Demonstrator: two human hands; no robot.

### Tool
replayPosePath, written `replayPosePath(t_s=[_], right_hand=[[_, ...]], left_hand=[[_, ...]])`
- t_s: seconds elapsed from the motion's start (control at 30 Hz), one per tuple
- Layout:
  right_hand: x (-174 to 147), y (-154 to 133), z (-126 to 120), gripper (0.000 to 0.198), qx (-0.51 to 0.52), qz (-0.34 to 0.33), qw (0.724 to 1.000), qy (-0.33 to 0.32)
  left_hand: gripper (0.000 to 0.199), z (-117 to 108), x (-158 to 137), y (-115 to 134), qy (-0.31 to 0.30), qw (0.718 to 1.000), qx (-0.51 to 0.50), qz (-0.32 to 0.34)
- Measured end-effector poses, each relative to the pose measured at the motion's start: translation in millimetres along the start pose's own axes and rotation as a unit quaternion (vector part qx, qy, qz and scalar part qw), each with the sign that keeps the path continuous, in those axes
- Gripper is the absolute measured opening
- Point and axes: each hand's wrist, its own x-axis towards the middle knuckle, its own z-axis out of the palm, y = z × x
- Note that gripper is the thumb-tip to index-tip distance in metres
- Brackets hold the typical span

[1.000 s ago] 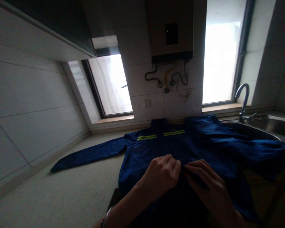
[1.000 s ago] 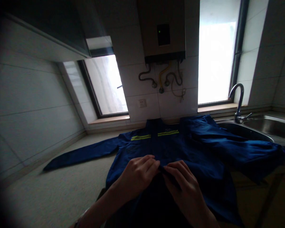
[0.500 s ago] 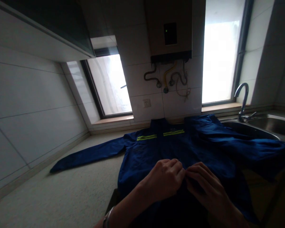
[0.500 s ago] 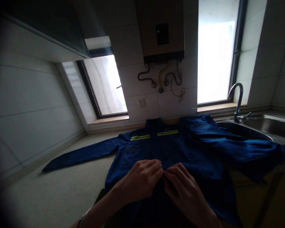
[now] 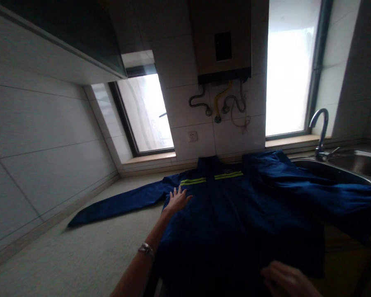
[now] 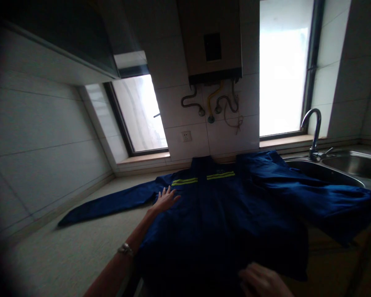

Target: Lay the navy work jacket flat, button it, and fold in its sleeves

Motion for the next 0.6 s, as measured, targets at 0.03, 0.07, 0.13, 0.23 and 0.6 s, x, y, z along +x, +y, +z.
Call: replayPosePath(t_s=[0.03,0.07,0.13,0.23,0.6], right_hand=[[-3.8,24.9,-16.4,0.02,-0.021,0.032,0.999,0.018],[-6.2,50.8,-32.3,0.023,-0.05,0.082,0.994,0.057],[-5.3,99.7,-57.2,0.024,-0.109,0.126,0.979,0.119],[14.5,150.6,-66.7,0.028,-0.138,0.135,0.978,0.082],[190.7,224.7,44.5,0.042,0.008,0.117,0.993,-0.021]], left_hand=[[0.063,12.4,6.3,-9.9,0.005,1.0,0.02,-0.012],[0.063,22.9,11.0,-18.7,0.004,0.999,0.034,-0.015],[0.063,38.3,17.2,-32.7,-0.012,0.999,0.047,-0.012],[0.06,49.9,23.0,-44.8,-0.038,0.998,0.044,0.0],[0.061,63.9,35.2,-54.2,-0.051,0.998,0.042,0.002]])
